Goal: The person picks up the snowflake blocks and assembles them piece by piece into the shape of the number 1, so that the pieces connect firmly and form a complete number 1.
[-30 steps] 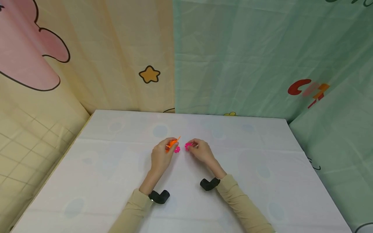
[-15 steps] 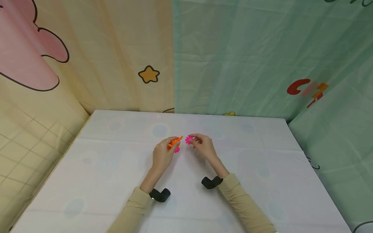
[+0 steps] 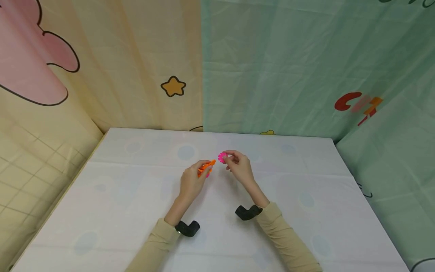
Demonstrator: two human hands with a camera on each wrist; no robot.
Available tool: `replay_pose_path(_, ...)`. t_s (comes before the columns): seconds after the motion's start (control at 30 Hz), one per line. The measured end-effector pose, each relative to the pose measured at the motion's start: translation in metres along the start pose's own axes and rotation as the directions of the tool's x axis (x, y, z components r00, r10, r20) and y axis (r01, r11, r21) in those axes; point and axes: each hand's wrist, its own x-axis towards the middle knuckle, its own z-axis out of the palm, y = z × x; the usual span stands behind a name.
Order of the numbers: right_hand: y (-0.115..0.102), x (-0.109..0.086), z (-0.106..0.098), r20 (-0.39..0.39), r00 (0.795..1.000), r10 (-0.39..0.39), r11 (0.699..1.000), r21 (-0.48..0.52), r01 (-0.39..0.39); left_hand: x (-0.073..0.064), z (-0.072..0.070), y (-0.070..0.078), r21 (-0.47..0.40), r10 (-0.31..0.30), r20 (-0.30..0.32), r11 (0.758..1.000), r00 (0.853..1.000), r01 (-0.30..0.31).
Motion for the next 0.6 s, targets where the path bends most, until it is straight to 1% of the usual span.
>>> replay_pose_path(0.23, -0.0035, -0.003, -0.0012, 0.017, 1.0, -0.004, 1.0, -0.005, 0.004, -0.0011, 0.0021, 0.0011, 0.005, 0.018, 0.006, 1.0, 1.0, -0.018)
replay_pose_path(0.6, -0.0073, -0.0048, -0.0019, 0.015, 1.0, -0.027, 1.0, -0.006, 0.027, -0.0012, 0.0047, 0.0009, -0.004, 0.044, 0.012, 0.999, 0.999, -0.044)
